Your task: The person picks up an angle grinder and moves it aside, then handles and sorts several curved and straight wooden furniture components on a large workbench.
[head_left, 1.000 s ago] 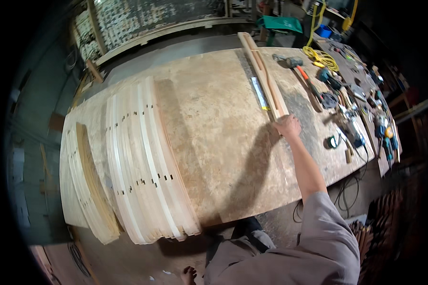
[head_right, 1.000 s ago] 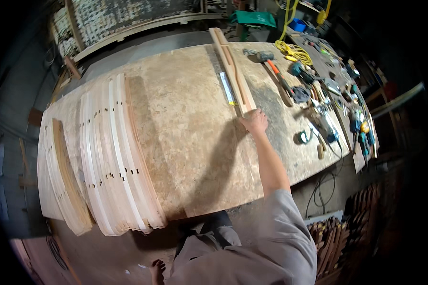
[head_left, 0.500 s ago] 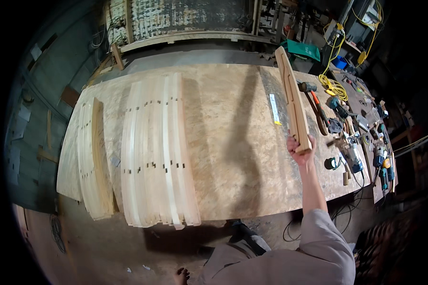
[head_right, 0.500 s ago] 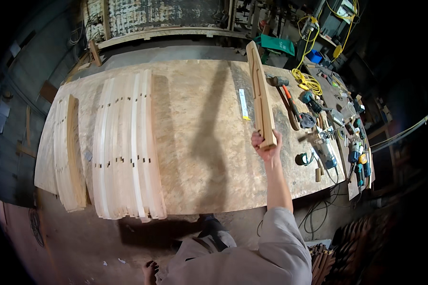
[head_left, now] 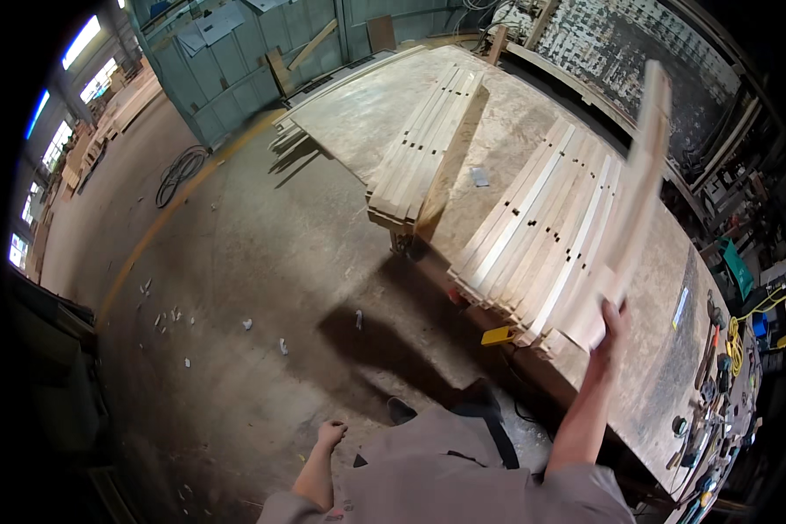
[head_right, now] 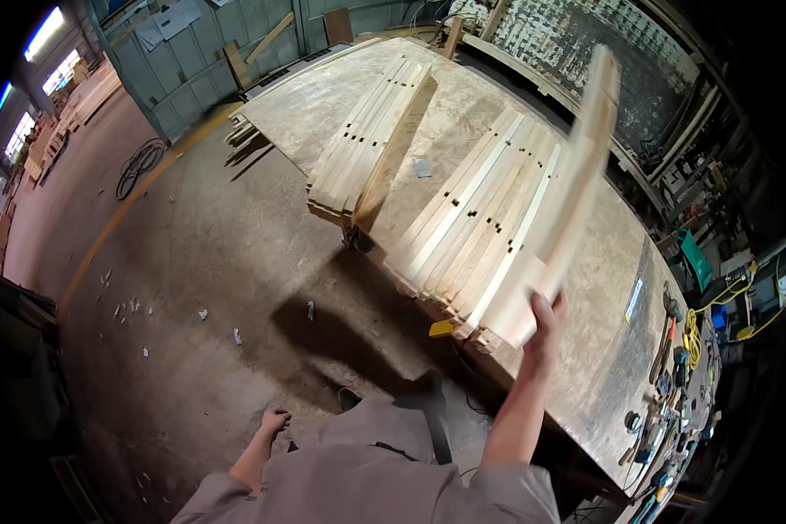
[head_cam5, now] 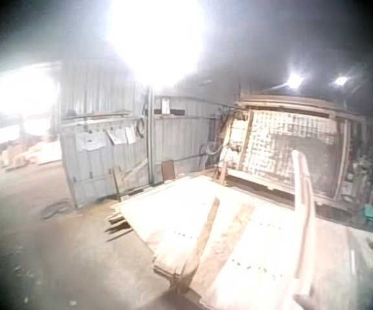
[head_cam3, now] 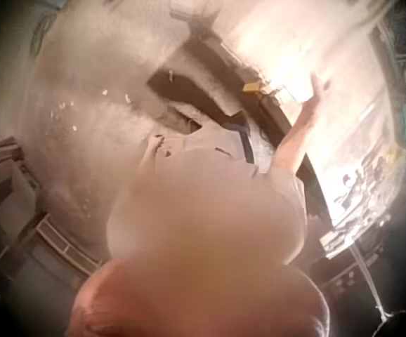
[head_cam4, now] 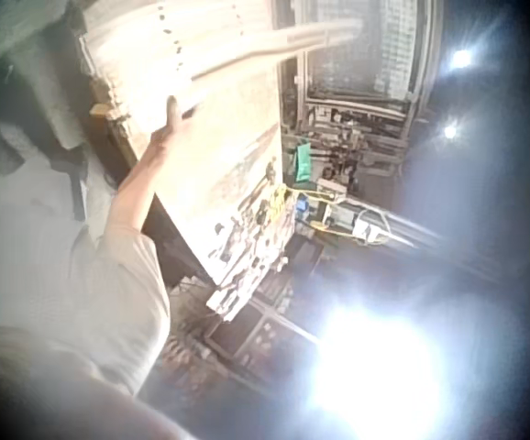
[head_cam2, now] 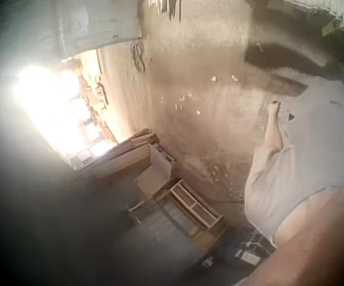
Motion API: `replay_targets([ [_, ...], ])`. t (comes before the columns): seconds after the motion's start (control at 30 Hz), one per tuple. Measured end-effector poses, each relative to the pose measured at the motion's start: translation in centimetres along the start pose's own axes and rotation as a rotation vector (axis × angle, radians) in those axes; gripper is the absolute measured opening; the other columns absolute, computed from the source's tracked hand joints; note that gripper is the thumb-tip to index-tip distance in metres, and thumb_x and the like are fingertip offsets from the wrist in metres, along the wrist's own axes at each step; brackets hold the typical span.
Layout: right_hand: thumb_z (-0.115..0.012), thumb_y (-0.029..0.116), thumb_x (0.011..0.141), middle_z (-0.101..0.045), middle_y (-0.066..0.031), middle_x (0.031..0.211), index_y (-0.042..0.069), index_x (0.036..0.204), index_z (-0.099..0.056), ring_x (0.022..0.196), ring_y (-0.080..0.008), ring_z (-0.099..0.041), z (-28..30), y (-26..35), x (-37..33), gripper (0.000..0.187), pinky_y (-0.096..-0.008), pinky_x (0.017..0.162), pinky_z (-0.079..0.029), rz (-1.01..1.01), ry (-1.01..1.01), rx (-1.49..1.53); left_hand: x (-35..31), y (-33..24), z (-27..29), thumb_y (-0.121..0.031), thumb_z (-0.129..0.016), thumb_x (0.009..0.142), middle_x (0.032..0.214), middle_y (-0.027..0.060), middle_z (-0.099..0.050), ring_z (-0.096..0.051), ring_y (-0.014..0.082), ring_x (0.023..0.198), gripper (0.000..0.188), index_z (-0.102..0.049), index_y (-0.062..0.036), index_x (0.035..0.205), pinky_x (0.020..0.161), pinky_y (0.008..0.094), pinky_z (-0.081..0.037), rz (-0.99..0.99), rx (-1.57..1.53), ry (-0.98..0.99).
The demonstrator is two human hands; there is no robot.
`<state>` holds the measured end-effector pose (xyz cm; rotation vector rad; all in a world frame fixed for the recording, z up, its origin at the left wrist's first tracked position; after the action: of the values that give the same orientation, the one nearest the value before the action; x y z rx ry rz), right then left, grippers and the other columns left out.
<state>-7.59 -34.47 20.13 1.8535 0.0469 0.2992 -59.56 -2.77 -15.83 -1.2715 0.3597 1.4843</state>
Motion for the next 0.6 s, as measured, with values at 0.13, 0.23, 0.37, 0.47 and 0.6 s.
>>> replay_targets([
  [0.13, -0.061, 0.011, 0.083, -0.062, -0.0187, 0.107, -0.008, 0.124, -0.046, 0.092, -0.0236, -0.064, -12.2, -1.9, 4.3, 0.047, -0.0313, 0.075, -0.054, -0.216, -0.129, 0.045, 2.0, 0.0, 2.4, -0.011, -0.065, 0.079, 0.084, 0.0091, -0.067, -0.066, 0.0179, 0.07, 0.027, -0.065, -0.0007, 0.104, 0.057, 0.03, -0.05, 0.042, -0.27, -0.013],
  [0.23, -0.068, 0.001, 0.076, -0.063, -0.0085, 0.085, -0.003, 0.093, -0.059, 0.075, -0.016, -0.06, -15.8, -9.5, 8.0, 0.02, -0.0283, 0.067, -0.049, -0.179, -0.083, 0.004, 2.0, -2.0, 2.8, -0.01, -0.064, 0.079, 0.085, 0.0088, -0.066, -0.066, 0.0179, 0.071, 0.027, -0.064, -0.0009, 0.104, 0.058, 0.0296, -0.05, 0.028, -0.337, -0.013],
  [0.37, -0.072, 0.008, 0.071, -0.056, -0.0053, 0.073, 0.002, 0.082, -0.053, 0.068, -0.0154, -0.054, -20.7, -18.7, 11.0, 0.022, -0.0307, 0.063, -0.045, -0.095, -0.123, -0.394, 3.2, -5.0, 4.6, -0.012, -0.063, 0.081, 0.09, 0.0091, -0.067, -0.066, 0.0184, 0.074, 0.029, -0.064, -0.0006, 0.108, 0.061, 0.0305, -0.051, -0.022, -0.318, -0.054],
  [0.47, -0.071, 0.018, 0.075, -0.06, -0.014, 0.075, 0.002, 0.085, -0.052, 0.07, -0.0273, -0.059, -24.2, -22.9, 12.3, 0.027, -0.0385, 0.066, -0.048, -0.035, -0.155, -0.788, 3.9, -11.3, 7.3, -0.015, -0.065, 0.083, 0.093, 0.0102, -0.068, -0.065, 0.0168, 0.079, 0.032, -0.063, 0.0009, 0.111, 0.067, 0.0303, -0.051, -0.128, -0.281, -0.091],
  [0.6, -0.073, 0.034, 0.079, -0.063, -0.0232, 0.084, 0.002, 0.092, -0.052, 0.082, -0.0402, -0.062, -29.3, -25.2, 14.3, 0.041, -0.0455, 0.073, -0.048, -0.119, 0.085, -0.859, 7.5, -22.7, 10.8, -0.017, -0.066, 0.087, 0.09, 0.0096, -0.067, -0.062, 0.0168, 0.077, 0.028, -0.063, 0.0, 0.109, 0.069, 0.0301, -0.05, -0.453, -0.266, -0.117],
])
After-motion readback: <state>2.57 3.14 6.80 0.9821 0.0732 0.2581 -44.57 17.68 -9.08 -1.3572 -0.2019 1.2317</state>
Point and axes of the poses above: each hand's wrist, its own x-axis towards the middle knuckle, its own z-axis out of the back of the hand, y = z × x, the point moved 1 cm from there along x, towards the middle knuckle
